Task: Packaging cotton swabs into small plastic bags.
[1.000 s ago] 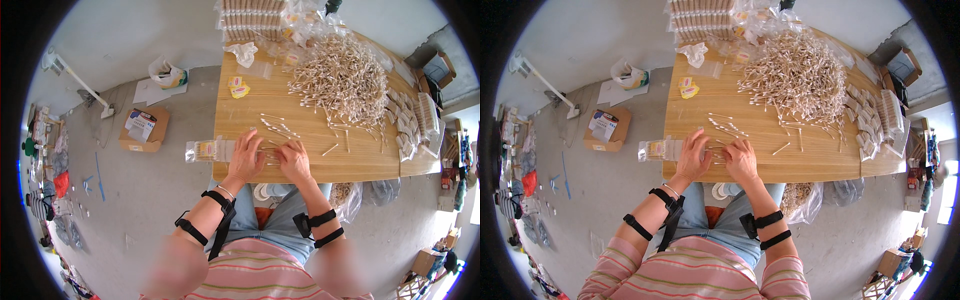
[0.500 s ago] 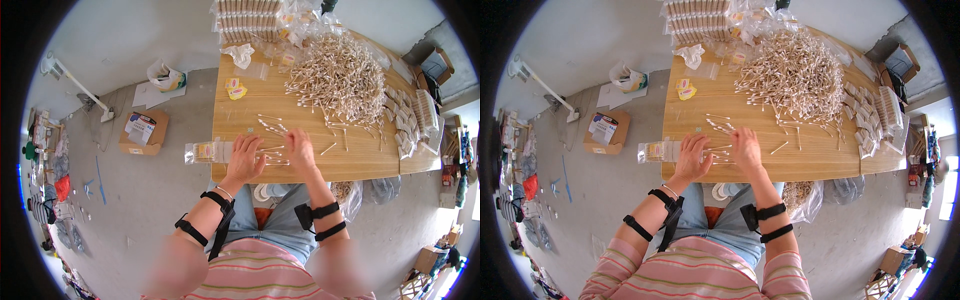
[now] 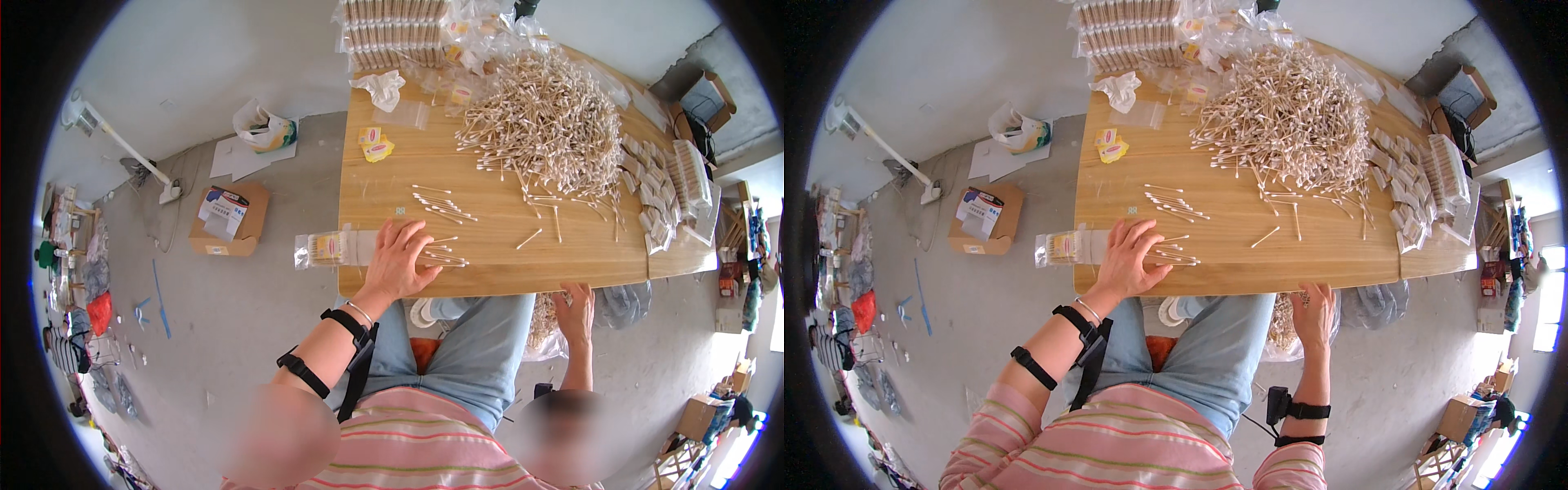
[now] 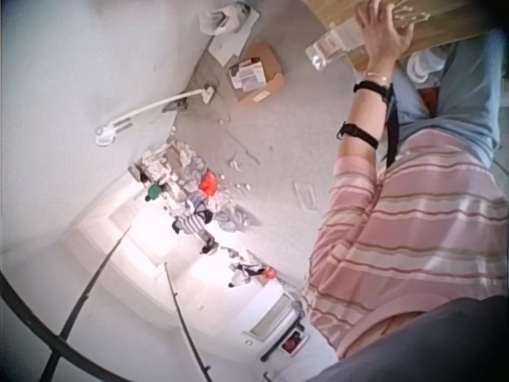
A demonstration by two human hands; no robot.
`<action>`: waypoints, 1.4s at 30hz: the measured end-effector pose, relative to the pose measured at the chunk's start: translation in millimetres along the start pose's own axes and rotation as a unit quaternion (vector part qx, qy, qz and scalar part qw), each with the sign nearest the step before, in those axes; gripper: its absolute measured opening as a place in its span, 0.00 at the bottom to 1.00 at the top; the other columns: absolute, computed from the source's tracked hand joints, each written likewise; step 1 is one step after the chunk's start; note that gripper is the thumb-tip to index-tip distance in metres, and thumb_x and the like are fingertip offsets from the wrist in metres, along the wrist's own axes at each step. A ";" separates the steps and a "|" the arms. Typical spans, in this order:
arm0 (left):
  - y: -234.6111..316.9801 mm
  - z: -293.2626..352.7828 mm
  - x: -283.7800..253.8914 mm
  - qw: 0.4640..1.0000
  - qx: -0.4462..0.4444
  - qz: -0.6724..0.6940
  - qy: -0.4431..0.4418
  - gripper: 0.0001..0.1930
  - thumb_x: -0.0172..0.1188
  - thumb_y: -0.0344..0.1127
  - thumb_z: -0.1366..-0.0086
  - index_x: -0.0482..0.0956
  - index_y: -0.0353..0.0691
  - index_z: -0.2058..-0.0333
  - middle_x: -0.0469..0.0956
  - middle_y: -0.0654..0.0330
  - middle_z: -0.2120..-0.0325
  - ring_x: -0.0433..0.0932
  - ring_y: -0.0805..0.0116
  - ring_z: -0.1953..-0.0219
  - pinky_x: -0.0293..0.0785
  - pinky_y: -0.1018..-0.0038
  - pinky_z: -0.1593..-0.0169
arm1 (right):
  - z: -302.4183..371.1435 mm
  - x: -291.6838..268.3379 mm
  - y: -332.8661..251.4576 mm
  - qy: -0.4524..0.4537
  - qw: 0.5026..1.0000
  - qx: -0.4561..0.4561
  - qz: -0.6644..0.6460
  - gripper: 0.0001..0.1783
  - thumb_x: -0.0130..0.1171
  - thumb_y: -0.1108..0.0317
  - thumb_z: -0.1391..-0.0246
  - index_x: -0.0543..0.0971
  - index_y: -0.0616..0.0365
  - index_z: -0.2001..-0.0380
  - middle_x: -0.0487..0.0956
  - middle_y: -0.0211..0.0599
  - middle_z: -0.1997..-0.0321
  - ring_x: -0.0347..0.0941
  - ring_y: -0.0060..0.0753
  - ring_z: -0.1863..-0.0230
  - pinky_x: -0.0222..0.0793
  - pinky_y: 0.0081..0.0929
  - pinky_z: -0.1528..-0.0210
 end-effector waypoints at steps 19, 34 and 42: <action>-10.9 -1.8 -4.8 0.997 -0.038 0.051 0.038 0.28 0.66 0.45 0.48 0.70 0.37 0.51 0.67 0.47 0.47 0.64 0.44 0.43 0.61 0.55 0.39 | -88.3 133.5 -157.4 -0.050 0.977 -0.152 -0.138 0.06 0.61 0.78 0.55 0.77 0.59 0.70 0.74 0.45 0.63 0.69 0.52 0.57 0.68 0.42 0.54; -20.7 3.6 1.4 0.993 -0.082 0.069 0.051 0.41 0.62 0.48 0.45 0.54 0.33 0.39 0.59 0.43 0.40 0.60 0.43 0.39 0.58 0.57 0.36 | -107.4 145.0 -183.8 -0.056 0.974 -0.203 -0.086 0.11 0.61 0.74 0.55 0.80 0.50 0.65 0.75 0.37 0.59 0.67 0.49 0.53 0.65 0.41 0.51; -24.8 5.5 1.7 0.989 -0.085 0.101 0.074 0.43 0.61 0.47 0.44 0.51 0.33 0.37 0.57 0.41 0.39 0.59 0.41 0.38 0.58 0.58 0.36 | -124.2 131.1 -192.3 0.027 0.973 -0.181 -0.142 0.14 0.60 0.75 0.55 0.81 0.49 0.62 0.74 0.34 0.57 0.65 0.47 0.49 0.62 0.43 0.47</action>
Point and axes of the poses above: each hand's wrist, its own z-axis away from the middle knuckle, its own x-axis out of the palm, y = z × x, the point moved 6 cm from there along -z, towards the middle knuckle
